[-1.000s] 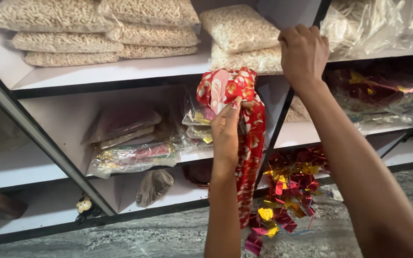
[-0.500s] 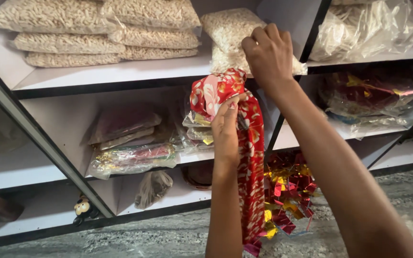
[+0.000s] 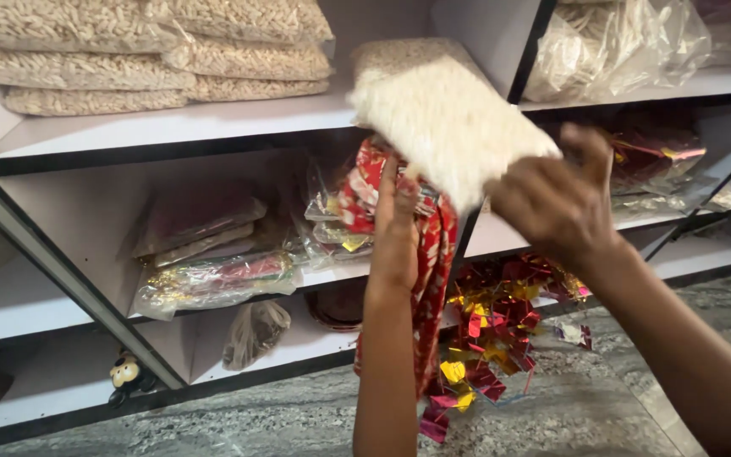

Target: Organizing bags of puffed rice and decorative cloths on storage shelves in a store.

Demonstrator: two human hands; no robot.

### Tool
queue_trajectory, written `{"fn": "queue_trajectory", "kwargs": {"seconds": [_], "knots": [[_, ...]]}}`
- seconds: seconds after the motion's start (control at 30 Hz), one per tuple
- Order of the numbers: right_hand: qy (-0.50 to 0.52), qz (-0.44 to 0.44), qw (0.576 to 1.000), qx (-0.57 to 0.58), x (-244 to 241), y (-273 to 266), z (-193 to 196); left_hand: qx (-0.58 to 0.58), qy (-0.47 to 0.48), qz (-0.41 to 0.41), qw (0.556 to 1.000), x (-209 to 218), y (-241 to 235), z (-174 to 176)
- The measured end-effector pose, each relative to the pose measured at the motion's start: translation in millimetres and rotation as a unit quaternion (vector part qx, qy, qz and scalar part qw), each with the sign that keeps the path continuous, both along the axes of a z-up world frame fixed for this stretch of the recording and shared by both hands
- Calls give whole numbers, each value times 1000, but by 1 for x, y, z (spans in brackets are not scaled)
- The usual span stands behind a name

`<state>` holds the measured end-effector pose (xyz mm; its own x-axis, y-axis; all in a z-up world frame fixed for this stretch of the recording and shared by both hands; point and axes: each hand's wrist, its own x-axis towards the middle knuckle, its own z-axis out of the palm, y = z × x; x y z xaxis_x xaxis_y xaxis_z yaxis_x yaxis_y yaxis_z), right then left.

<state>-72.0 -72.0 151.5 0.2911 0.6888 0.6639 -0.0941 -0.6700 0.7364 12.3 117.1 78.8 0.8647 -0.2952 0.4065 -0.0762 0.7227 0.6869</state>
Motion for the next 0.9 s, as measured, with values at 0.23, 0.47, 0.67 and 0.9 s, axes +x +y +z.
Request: {"fn": "queue_trajectory", "kwargs": {"seconds": [0.23,0.47,0.67,0.9], "knots": [[29,80,994,-68,-56,-23,-66,-122,45,-88,988,3,-46,-22],[12,239,855,461,-42,-54,-148,-169,99,-155,968,-11,-61,-25],[53,345,729,588,-28,-43,-171,-185,90,-169,964,-19,-84,-37],[339,279,567,697,-22,-82,-215,-267,120,-407,865,-28,-79,-31]]}}
